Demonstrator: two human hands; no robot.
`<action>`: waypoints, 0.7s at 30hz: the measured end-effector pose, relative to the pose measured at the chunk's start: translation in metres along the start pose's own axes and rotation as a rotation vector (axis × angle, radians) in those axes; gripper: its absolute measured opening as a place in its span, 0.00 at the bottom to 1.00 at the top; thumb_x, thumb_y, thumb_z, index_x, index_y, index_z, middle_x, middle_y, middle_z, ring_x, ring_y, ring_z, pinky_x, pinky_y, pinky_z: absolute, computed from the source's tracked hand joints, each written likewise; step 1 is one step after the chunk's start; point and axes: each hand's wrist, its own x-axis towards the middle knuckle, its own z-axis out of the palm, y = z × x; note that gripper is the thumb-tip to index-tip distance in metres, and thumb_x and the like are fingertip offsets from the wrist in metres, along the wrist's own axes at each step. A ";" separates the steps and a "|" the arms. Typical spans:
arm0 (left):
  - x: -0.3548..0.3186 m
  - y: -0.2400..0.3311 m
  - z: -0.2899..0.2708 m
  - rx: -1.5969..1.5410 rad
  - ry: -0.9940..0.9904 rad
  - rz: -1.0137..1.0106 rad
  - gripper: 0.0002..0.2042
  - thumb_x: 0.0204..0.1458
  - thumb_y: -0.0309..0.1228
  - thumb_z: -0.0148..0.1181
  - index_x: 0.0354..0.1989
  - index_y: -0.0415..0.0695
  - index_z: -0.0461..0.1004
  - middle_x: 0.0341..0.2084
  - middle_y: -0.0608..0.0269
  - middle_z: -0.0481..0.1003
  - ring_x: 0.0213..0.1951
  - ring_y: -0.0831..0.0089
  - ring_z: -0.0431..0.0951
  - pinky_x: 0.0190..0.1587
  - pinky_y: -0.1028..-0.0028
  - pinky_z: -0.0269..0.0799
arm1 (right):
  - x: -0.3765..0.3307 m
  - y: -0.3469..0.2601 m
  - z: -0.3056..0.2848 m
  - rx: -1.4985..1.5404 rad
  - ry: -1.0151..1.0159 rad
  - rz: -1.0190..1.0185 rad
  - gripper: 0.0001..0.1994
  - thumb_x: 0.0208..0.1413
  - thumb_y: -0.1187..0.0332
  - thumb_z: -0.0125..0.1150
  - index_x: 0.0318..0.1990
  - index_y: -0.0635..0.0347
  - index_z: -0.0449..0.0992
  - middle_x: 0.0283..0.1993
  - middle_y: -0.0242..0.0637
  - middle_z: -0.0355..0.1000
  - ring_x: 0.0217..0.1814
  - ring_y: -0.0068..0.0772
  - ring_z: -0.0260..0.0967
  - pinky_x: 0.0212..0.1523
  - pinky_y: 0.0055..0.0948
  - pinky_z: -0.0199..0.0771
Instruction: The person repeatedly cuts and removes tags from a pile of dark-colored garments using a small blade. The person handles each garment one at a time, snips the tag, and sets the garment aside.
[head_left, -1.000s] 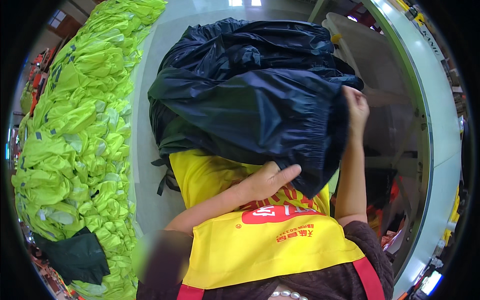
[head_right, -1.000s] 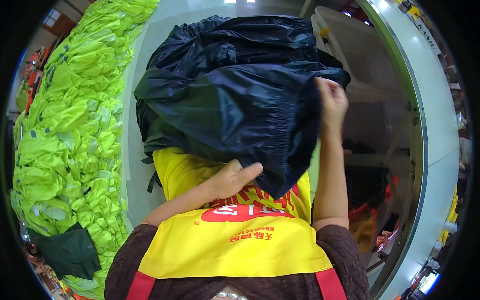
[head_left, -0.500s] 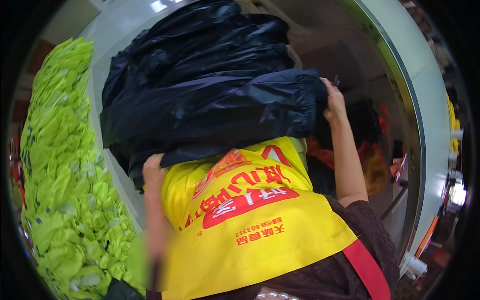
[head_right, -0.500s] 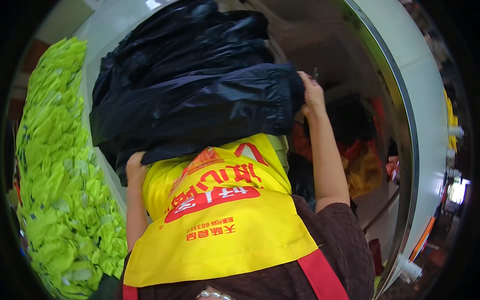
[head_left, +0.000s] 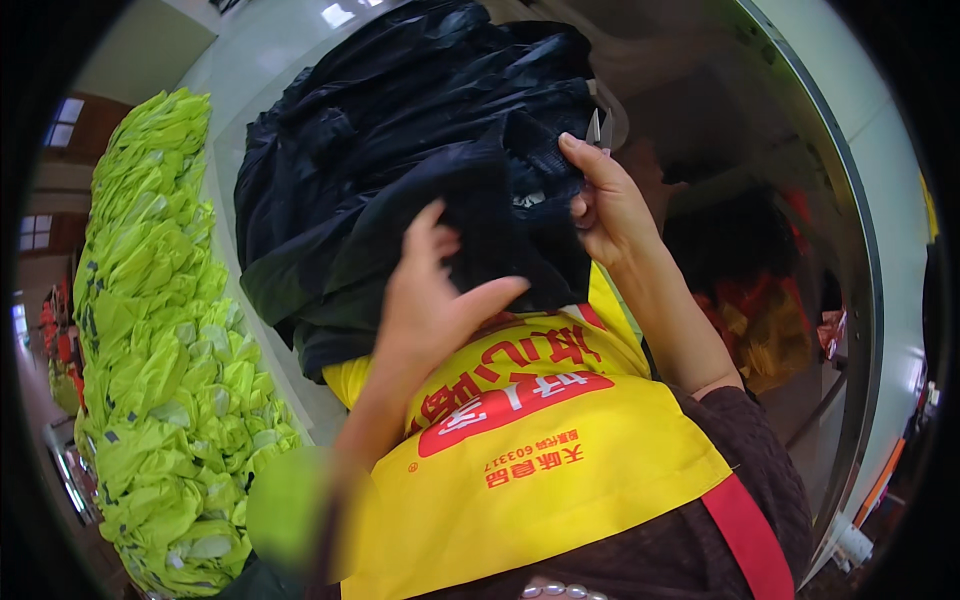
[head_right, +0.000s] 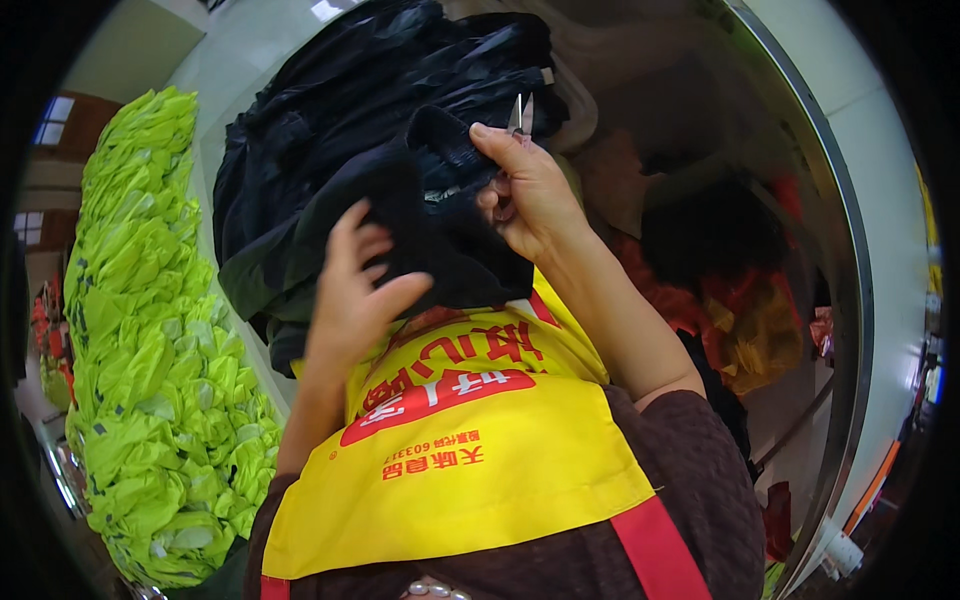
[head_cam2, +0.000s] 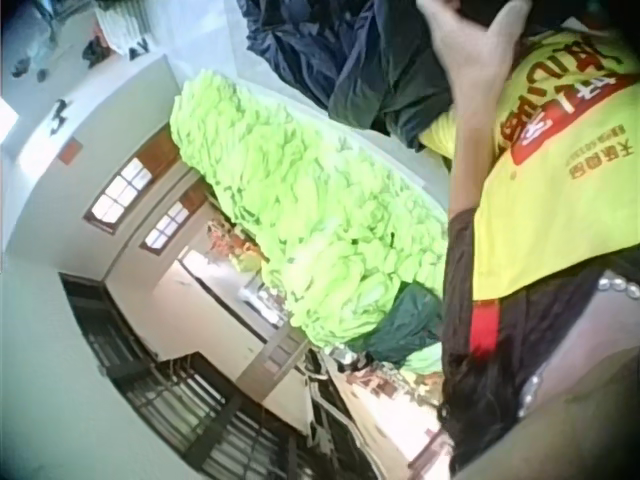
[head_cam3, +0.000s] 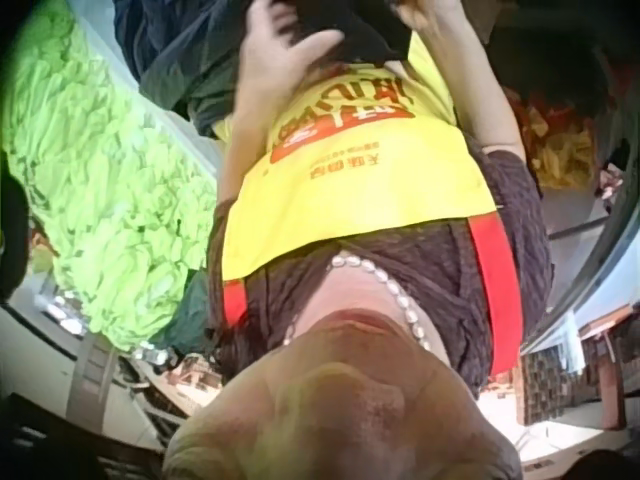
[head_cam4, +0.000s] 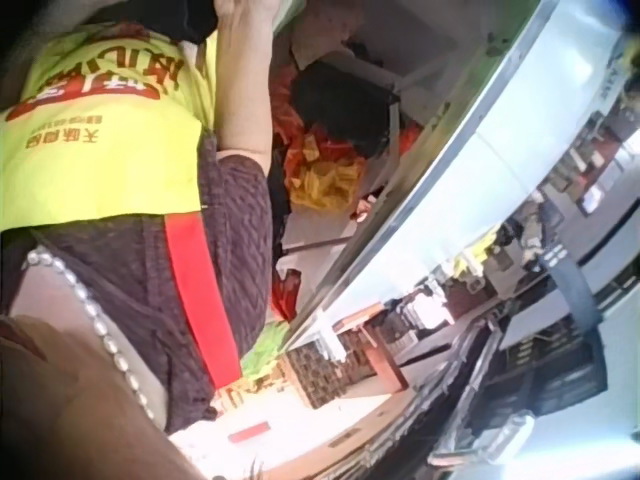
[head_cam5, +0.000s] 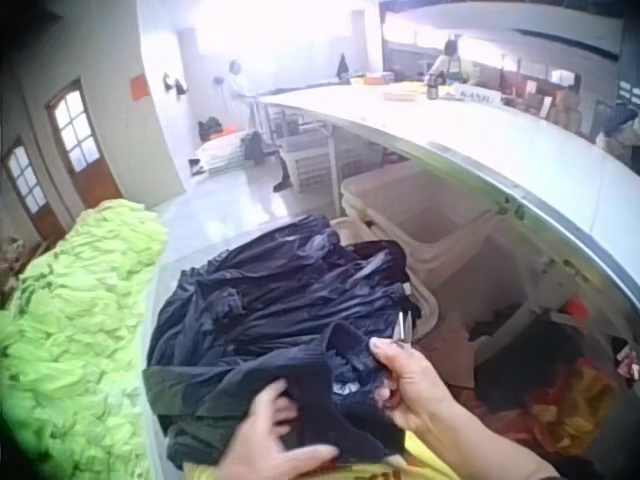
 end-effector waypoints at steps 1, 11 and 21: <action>0.013 -0.007 0.022 0.023 0.061 0.015 0.51 0.31 0.46 0.73 0.62 0.38 0.48 0.52 0.38 0.64 0.56 0.49 0.65 0.55 0.63 0.63 | -0.010 0.000 0.009 -0.019 -0.016 0.030 0.08 0.51 0.65 0.63 0.30 0.49 0.67 0.18 0.21 0.61 0.12 0.13 0.56 0.10 0.11 0.53; 0.007 -0.028 -0.013 -1.257 -0.242 -0.288 0.21 0.54 0.34 0.48 0.54 0.34 0.63 0.48 0.49 0.70 0.50 0.60 0.72 0.56 0.64 0.65 | 0.041 -0.032 -0.041 -0.649 -0.315 -0.375 0.10 0.53 0.64 0.60 0.40 0.59 0.75 0.34 0.29 0.73 0.40 0.18 0.68 0.47 0.20 0.67; -0.022 -0.058 0.012 -1.551 -0.077 -0.442 0.25 0.58 0.46 0.47 0.59 0.42 0.60 0.55 0.56 0.66 0.55 0.61 0.67 0.59 0.62 0.60 | -0.004 0.001 -0.081 -0.899 -0.360 -0.467 0.17 0.44 0.68 0.68 0.44 0.61 0.75 0.49 0.35 0.72 0.22 0.09 0.56 0.24 0.12 0.56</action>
